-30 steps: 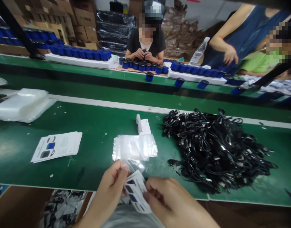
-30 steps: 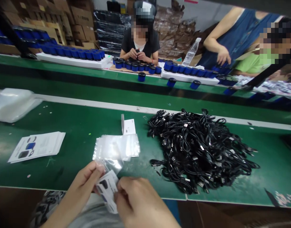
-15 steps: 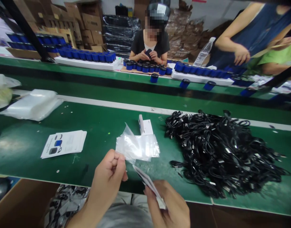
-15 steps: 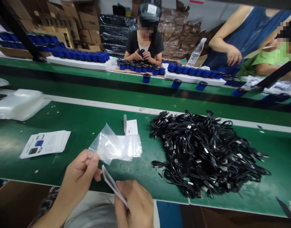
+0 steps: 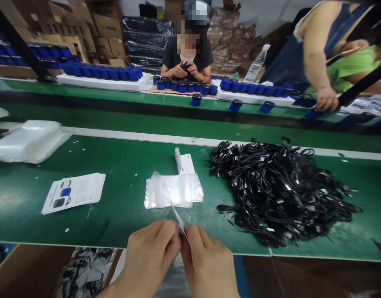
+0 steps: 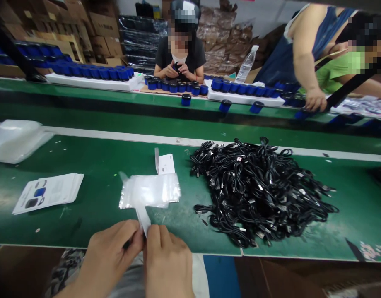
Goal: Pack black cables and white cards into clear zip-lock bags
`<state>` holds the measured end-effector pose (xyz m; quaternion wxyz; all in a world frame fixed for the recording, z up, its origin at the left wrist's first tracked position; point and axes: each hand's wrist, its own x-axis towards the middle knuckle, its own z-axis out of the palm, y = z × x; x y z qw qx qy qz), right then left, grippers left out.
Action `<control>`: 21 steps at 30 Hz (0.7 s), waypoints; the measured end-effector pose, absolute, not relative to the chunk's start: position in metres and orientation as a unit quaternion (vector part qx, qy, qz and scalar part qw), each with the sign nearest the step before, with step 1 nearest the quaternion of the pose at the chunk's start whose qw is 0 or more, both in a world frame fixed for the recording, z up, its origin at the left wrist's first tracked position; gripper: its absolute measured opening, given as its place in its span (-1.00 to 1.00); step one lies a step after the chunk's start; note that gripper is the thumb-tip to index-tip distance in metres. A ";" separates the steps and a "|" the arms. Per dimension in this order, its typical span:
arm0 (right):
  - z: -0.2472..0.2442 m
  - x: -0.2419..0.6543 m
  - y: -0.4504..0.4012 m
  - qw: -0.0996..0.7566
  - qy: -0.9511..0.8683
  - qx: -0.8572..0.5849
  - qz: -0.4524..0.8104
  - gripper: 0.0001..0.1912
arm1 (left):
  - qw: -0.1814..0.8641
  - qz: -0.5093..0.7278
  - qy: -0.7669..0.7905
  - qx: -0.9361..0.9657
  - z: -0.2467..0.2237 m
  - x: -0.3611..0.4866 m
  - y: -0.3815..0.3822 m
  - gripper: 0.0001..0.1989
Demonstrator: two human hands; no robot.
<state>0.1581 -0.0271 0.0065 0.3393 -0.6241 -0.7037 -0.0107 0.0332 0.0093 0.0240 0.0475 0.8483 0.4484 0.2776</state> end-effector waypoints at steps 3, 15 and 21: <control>0.016 0.171 -0.024 0.321 -0.730 -0.577 0.177 -0.77 | 0.068 0.247 0.429 0.866 0.021 0.032 0.005 -0.73; 0.009 0.181 -0.010 0.418 -0.660 -0.547 0.302 -0.83 | 0.232 0.228 0.427 0.844 0.032 0.021 -0.001 -0.83; 0.026 0.192 -0.018 0.374 -0.667 -0.490 0.418 -0.68 | 0.284 0.217 0.432 0.828 0.042 0.024 0.006 -0.78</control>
